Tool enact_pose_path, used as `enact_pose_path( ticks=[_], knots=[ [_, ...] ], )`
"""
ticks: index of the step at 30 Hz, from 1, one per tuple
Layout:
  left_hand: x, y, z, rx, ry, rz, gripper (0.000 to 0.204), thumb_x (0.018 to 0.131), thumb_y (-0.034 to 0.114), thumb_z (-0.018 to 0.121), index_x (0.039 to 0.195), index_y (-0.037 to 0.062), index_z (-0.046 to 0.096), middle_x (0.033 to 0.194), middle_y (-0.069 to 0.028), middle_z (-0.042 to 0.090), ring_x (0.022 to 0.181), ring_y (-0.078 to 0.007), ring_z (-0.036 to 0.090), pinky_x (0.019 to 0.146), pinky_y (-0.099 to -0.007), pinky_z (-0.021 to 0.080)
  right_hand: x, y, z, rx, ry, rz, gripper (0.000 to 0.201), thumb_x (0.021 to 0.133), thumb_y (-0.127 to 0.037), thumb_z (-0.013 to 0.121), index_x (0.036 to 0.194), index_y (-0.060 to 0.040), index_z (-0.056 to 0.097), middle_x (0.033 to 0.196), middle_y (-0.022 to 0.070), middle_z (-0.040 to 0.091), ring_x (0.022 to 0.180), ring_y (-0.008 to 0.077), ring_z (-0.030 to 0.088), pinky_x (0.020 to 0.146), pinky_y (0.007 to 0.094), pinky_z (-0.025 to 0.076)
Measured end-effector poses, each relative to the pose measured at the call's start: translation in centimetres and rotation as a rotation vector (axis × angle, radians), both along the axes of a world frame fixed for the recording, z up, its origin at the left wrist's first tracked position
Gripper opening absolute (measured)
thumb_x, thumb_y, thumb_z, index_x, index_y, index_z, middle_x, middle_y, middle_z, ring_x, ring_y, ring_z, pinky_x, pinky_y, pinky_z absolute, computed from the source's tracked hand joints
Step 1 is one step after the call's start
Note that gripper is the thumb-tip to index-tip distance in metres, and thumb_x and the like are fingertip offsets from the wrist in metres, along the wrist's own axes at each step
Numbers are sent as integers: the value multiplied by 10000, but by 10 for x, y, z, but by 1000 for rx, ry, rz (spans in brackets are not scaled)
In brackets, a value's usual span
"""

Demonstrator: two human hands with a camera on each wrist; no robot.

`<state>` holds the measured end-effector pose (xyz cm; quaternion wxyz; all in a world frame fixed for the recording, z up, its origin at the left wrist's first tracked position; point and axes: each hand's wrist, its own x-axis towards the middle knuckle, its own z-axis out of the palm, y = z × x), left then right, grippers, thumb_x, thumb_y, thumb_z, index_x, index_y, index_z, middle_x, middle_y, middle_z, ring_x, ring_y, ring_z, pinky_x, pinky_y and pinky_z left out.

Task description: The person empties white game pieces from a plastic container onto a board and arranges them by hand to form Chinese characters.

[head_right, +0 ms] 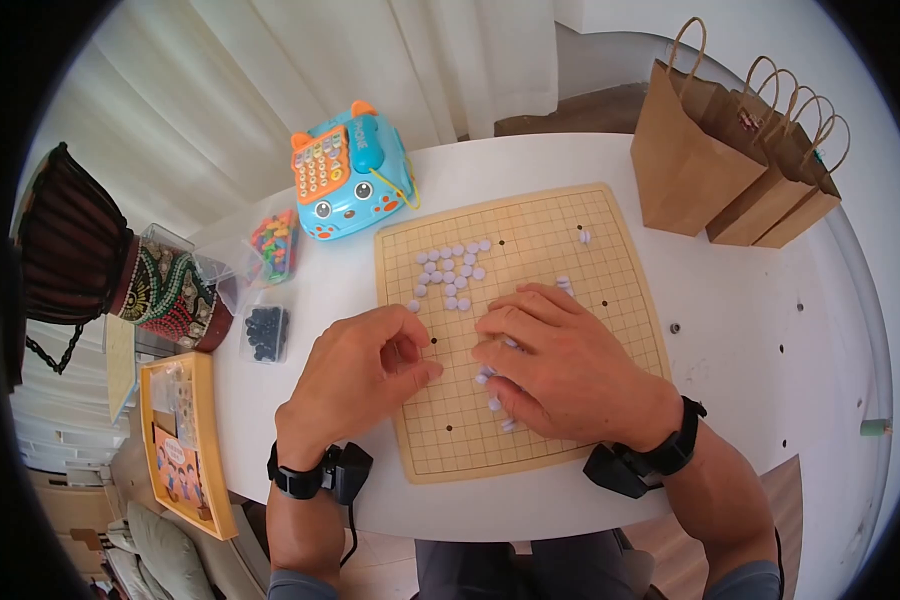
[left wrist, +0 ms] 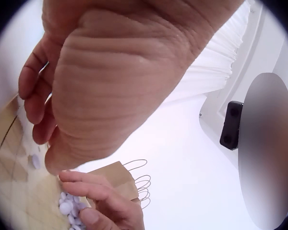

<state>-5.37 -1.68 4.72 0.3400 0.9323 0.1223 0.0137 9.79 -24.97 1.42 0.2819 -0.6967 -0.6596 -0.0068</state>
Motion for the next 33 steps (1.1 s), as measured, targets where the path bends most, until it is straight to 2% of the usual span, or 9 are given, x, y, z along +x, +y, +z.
enact_pose_path(
  ticks=[2,3,5,8,11,18,21,26,33],
  knots=[
    [-1,0,3,32,84,-54,238,955,165,889,1090,90,708,987,-92,806,891,-326,791,788,-454,608,0,0,0,47,30,0,234,919,-113,825,1140,-53,773,1238,107,708,1240,345,665,1161,486,532],
    [0,0,1,32,84,-56,238,955,165,889,1090,90,708,987,-92,806,891,-326,791,788,-454,608,0,1,-1,47,31,-1,234,919,-113,825,1140,-53,773,1238,107,708,1240,345,665,1161,486,532],
    [1,3,-8,61,-4,-35,265,917,124,940,1062,47,732,894,-85,777,773,-232,748,719,-380,598,1,2,-1,75,31,26,186,907,-99,826,1078,-56,765,1175,92,705,1176,338,673,1107,475,550],
    [8,1,-27,98,-179,54,263,925,121,941,1066,49,731,893,-84,780,758,-226,745,711,-368,600,2,1,-2,97,43,31,165,893,-104,841,1028,-69,754,1130,78,693,1128,326,674,1085,464,552],
    [11,-3,-32,139,-237,95,247,944,113,931,1073,42,733,892,-84,782,749,-217,752,705,-357,605,0,0,1,86,87,69,163,880,-112,856,998,-83,747,1111,65,680,1116,319,666,1061,451,551],
    [12,1,-30,134,-268,149,230,964,112,925,1070,22,742,891,-90,806,760,-196,767,714,-341,620,1,0,1,71,131,159,168,867,-118,871,978,-93,747,1114,54,672,1106,308,656,1049,451,548],
    [11,1,-25,59,-142,125,205,981,95,910,1071,12,745,907,-92,824,771,-179,775,725,-326,622,0,0,0,61,133,183,181,860,-125,878,984,-96,750,1120,53,674,1123,304,658,1054,451,547],
    [12,-2,-28,-22,-217,85,155,1007,44,866,1110,-1,760,928,-91,832,805,-171,792,740,-314,626,-1,0,-6,47,62,14,230,860,-141,876,1069,-94,795,1209,72,706,1186,313,666,1101,450,546],
    [11,0,-25,-29,-230,87,132,1020,29,834,1121,7,751,944,-95,829,812,-180,787,732,-318,616,0,0,-4,46,19,-33,293,871,-163,878,1142,-88,798,1281,69,716,1246,328,666,1119,462,544]
  ],
)
